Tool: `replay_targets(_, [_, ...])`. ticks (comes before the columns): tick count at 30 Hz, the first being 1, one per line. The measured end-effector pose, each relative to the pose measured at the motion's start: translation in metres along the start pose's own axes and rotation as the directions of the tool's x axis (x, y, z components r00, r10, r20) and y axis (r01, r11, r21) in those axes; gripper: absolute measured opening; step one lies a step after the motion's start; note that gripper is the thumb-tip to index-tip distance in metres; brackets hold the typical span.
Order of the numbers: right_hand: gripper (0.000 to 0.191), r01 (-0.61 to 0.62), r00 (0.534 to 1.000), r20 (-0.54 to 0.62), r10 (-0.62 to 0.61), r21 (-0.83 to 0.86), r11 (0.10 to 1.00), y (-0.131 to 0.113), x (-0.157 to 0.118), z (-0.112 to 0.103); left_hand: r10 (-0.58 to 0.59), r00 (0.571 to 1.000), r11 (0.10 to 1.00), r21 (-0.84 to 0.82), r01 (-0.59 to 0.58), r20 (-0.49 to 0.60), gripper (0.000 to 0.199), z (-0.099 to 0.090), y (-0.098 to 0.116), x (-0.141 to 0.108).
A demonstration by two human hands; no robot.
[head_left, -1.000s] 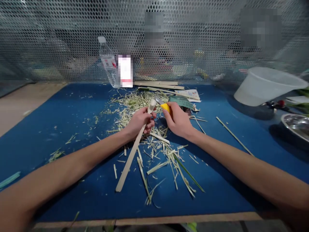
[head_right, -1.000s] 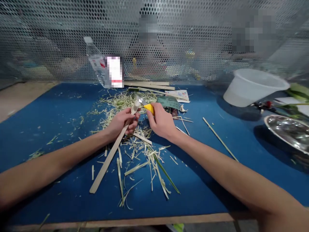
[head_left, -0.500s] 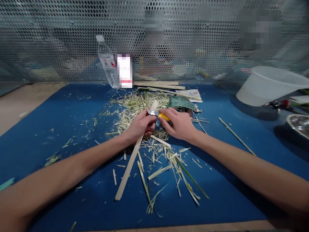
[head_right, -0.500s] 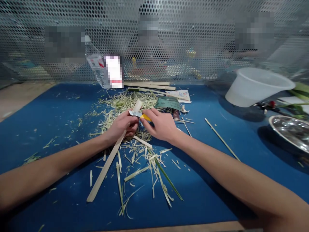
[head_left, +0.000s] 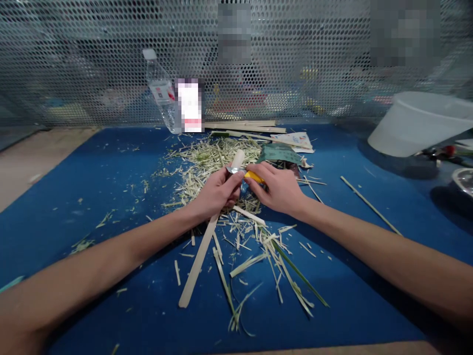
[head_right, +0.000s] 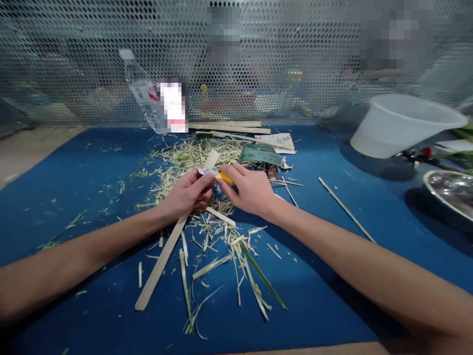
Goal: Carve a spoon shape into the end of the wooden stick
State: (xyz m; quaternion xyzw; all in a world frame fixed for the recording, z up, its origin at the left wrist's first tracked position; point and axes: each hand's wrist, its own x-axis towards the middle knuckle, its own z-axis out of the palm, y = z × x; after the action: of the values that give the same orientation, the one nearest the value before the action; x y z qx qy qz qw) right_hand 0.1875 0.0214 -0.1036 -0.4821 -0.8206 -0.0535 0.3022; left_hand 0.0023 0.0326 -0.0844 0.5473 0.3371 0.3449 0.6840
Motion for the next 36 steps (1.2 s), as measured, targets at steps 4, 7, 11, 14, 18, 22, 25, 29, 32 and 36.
replay_targets(4, [0.044, 0.027, 0.999, -0.023, -0.029, -0.057, 0.998, 0.0006, -0.0003, 0.0002, -0.012, 0.999, 1.000, 0.009, 0.012, -0.032, 0.018, -0.0001, 0.0001, 0.0011])
replay_targets(7, [0.045, 0.034, 0.999, -0.035, -0.037, -0.089, 0.995, 0.0010, -0.0008, 0.0005, -0.023, 0.999, 0.999, 0.022, 0.023, -0.037, 0.020, 0.0000, 0.0005, 0.0015])
replay_targets(11, [0.044, 0.033, 0.999, -0.036, -0.036, -0.103, 0.994, 0.0007, -0.0013, 0.0007, -0.022, 0.998, 0.999, 0.030, 0.024, -0.059, 0.020, 0.0009, 0.0007, 0.0017])
replay_targets(14, [0.044, 0.028, 0.999, -0.038, -0.033, -0.112, 0.993, 0.0001, -0.0010, 0.0005, -0.007, 0.996, 0.999, 0.037, 0.010, -0.084, 0.021, 0.0015, -0.0002, 0.0019])
replay_targets(18, [0.045, 0.001, 0.999, -0.037, -0.004, -0.086, 0.996, -0.0003, -0.0006, 0.0002, 0.026, 0.994, 0.999, 0.042, -0.022, -0.105, 0.020, 0.0014, -0.0029, 0.0022])
replay_targets(22, [0.045, -0.002, 1.000, -0.031, 0.002, 0.001, 1.000, 0.0003, -0.0009, -0.0002, 0.041, 0.993, 0.998, 0.059, -0.035, -0.108, 0.019, 0.0011, -0.0045, 0.0017])
replay_targets(25, [0.045, 0.005, 1.000, -0.021, -0.005, 0.027, 1.000, 0.0005, -0.0014, -0.0007, 0.042, 0.994, 0.997, 0.068, -0.035, -0.099, 0.016, 0.0010, -0.0035, 0.0004])
replay_targets(29, [0.047, 0.012, 1.000, -0.017, -0.012, 0.030, 0.999, 0.0002, -0.0016, -0.0011, 0.019, 0.996, 0.999, 0.044, -0.015, -0.088, 0.014, 0.0012, -0.0011, -0.0012])
replay_targets(32, [0.047, 0.006, 1.000, -0.016, -0.006, 0.027, 1.000, -0.0001, -0.0016, -0.0010, -0.002, 0.995, 1.000, 0.027, 0.005, -0.095, 0.016, 0.0011, -0.0010, -0.0011])
replay_targets(36, [0.047, 0.001, 1.000, -0.018, -0.001, -0.002, 1.000, -0.0006, -0.0016, -0.0009, 0.008, 0.994, 1.000, 0.030, -0.005, -0.113, 0.018, 0.0011, -0.0025, 0.0002])
